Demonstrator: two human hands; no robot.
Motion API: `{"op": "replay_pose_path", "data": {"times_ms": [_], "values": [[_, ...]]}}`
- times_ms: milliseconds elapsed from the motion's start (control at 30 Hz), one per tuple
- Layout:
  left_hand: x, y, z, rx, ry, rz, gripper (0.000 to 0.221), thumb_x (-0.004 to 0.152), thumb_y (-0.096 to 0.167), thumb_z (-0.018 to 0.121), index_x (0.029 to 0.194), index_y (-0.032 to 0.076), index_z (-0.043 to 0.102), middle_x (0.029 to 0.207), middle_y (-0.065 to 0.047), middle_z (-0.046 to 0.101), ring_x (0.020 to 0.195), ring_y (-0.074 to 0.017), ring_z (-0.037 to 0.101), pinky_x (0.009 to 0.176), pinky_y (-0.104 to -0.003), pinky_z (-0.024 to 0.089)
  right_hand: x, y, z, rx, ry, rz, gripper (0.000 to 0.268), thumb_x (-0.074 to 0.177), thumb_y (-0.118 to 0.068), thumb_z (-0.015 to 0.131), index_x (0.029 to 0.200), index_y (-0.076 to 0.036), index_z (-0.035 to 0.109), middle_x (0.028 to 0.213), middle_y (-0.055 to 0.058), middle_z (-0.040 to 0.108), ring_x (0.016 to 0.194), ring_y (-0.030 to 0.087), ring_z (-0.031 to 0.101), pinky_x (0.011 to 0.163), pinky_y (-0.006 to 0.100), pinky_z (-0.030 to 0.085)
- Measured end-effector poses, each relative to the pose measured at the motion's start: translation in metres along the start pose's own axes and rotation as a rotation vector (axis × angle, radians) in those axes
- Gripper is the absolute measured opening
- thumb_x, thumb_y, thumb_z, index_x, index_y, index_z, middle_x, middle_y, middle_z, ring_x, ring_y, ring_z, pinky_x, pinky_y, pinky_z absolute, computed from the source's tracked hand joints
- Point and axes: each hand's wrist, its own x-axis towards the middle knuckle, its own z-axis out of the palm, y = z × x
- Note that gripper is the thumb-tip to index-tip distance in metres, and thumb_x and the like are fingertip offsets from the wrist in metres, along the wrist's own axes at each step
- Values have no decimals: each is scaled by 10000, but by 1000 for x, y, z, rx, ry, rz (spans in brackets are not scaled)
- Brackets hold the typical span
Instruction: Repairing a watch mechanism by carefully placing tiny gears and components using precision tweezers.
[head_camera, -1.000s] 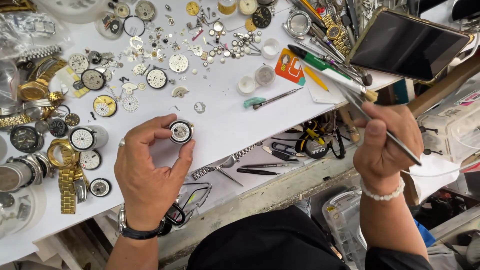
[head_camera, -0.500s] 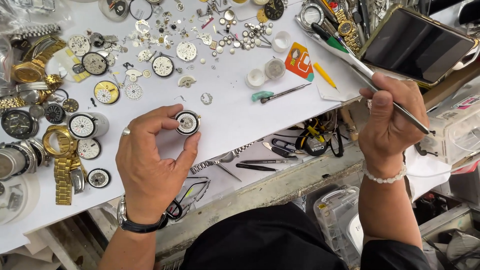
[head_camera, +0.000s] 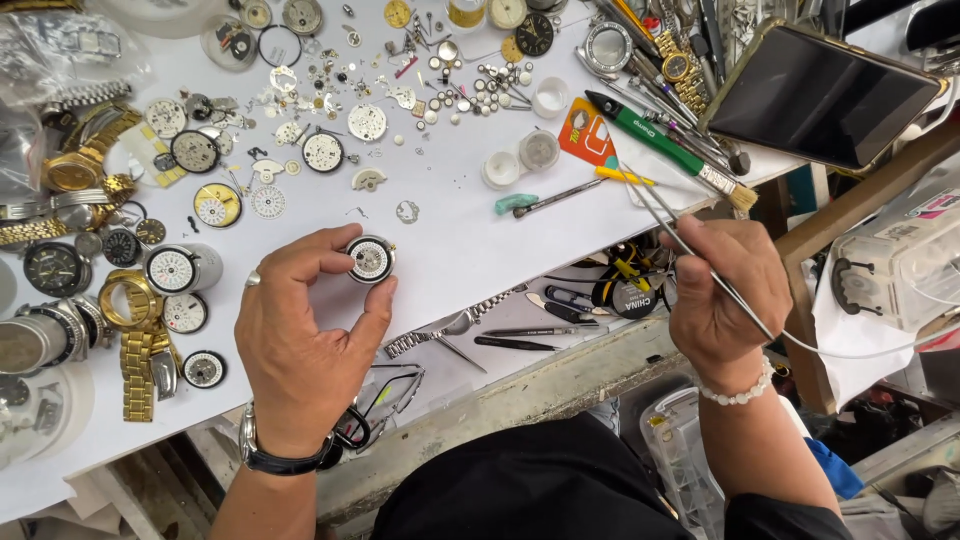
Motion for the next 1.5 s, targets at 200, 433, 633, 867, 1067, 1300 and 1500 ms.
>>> {"op": "replay_pose_path", "data": {"times_ms": [200,433,633,867,1067,1300,1500], "values": [[-1,-1,0,16,9,-3,395,919,157,841,1127,74,517,1264,-50,713,1148,-247,712,877,-380,493,20,2,12,36,-36,-57,218,1093,-78,580,1155,113,667,907,251,719,825,352,702,759,408,557],[4,6,-1,6,5,23,367,917,126,823,1107,58,517,1234,-100,725,1158,-274,720,921,-373,519,29,-1,12,43,-63,-72,226,1080,-69,581,1096,135,677,911,218,720,788,328,678,722,403,536],[2,10,3,-40,-1,-3,404,894,73,836,1118,36,502,1210,-170,720,1202,-320,701,1000,-373,554,17,-2,5,64,-91,-59,204,1053,-65,593,1094,113,683,933,197,719,782,331,664,716,395,532],[2,13,6,-23,13,-49,414,893,98,833,1134,50,500,1216,-171,726,1191,-300,704,946,-356,537,29,-4,17,108,-42,-118,217,1042,-81,619,1127,110,680,935,215,723,783,326,673,706,389,537],[4,10,3,-50,16,-30,394,889,87,827,1113,46,505,1211,-167,717,1167,-296,711,955,-353,557,31,-20,29,119,-105,-141,227,1048,-89,600,1162,92,675,931,189,700,781,323,648,714,394,524],[5,5,-1,-13,5,-14,354,898,152,828,1097,71,547,1242,-84,722,1129,-240,727,861,-327,532,29,-25,25,120,-84,-73,234,1062,-96,548,1123,96,667,876,187,706,761,325,633,721,409,536],[2,-1,-2,11,6,20,377,906,181,822,1119,101,521,1238,-53,728,1080,-223,706,787,-377,495,40,-36,43,169,-169,-173,189,1043,-85,588,1094,66,688,866,141,725,726,271,656,652,356,502]]}}
